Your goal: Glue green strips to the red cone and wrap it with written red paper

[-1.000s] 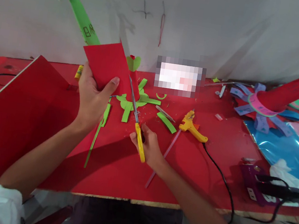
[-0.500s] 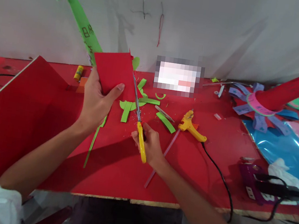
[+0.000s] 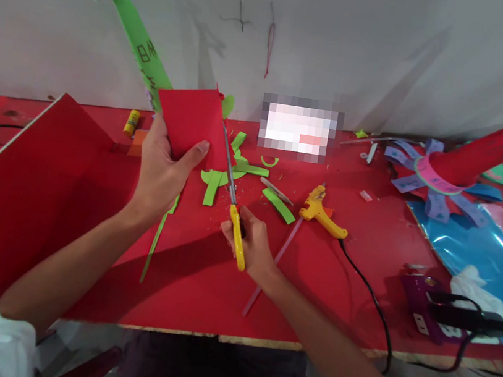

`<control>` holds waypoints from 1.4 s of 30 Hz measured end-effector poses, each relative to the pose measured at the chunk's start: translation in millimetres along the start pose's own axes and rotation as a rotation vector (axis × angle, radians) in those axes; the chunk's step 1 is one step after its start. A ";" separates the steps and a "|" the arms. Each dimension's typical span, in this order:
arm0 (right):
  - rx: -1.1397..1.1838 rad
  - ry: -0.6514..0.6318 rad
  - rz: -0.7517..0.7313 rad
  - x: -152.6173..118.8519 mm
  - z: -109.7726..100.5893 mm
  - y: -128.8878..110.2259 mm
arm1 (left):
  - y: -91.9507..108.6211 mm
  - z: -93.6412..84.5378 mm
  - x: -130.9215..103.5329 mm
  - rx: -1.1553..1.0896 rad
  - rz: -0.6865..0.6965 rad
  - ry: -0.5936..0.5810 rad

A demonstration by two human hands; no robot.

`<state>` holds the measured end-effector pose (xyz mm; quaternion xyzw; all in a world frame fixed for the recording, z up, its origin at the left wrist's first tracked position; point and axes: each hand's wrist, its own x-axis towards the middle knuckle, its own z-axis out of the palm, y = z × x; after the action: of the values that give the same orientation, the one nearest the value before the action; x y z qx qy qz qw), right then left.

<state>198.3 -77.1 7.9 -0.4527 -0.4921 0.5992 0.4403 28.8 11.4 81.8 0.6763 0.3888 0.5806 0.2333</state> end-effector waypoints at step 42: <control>0.054 0.056 -0.103 2.7 2.9 5.2 | 4.8 12.1 -13.9 -0.010 -0.043 -0.111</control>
<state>194.5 -75.7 2.8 -0.4313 -0.4858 0.5760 0.4961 41.3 -0.9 74.5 0.6977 0.3869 0.5390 0.2702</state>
